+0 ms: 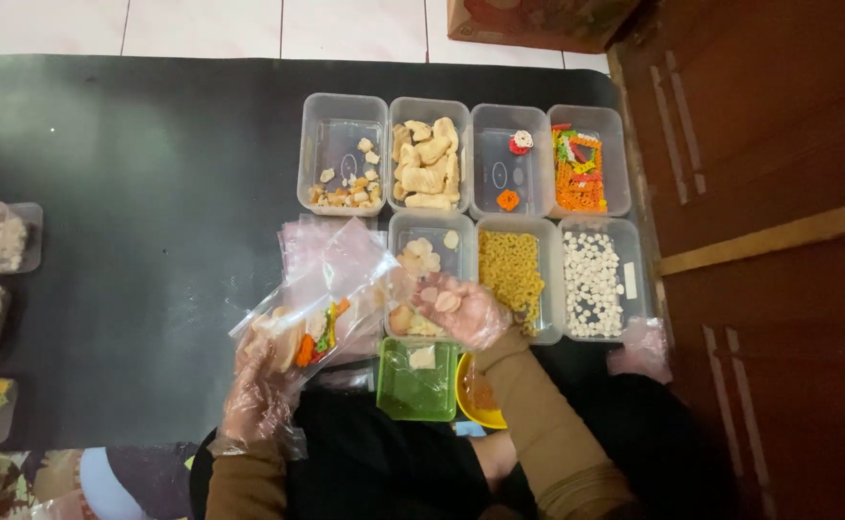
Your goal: A person is manually picking various snack items from several plastic containers and placing them into a small plastic bag to create a mix.
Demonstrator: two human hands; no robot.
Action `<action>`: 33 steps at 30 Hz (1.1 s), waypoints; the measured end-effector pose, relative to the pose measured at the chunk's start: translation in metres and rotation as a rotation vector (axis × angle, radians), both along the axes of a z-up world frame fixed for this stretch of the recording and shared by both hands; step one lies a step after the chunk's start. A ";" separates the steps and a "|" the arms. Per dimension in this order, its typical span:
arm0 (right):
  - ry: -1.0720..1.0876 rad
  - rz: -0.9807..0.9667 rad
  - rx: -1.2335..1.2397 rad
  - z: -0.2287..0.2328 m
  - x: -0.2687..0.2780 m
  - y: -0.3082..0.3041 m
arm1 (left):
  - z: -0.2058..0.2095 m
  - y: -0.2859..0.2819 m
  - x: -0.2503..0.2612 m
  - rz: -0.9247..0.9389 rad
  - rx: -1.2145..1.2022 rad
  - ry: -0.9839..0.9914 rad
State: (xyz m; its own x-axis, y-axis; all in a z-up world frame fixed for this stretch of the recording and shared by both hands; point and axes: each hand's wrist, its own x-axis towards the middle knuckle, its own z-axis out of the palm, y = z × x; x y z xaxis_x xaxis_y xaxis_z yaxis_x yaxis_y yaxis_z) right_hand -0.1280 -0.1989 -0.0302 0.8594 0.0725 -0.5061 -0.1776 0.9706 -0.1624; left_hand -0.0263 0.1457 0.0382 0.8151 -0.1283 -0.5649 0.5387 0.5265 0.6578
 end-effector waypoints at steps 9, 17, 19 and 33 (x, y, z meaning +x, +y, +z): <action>0.025 -0.015 -0.017 -0.004 0.002 -0.002 | 0.029 -0.009 0.001 -0.008 0.038 0.061; -0.032 -0.116 -0.116 -0.043 -0.009 -0.028 | 0.042 -0.013 0.006 -0.017 0.068 0.203; -0.029 -0.087 -0.155 -0.053 -0.012 -0.041 | 0.039 -0.016 0.007 -0.036 0.055 0.163; 0.056 0.319 -0.777 0.128 0.016 -0.006 | 0.020 -0.016 0.012 -0.301 -0.102 0.174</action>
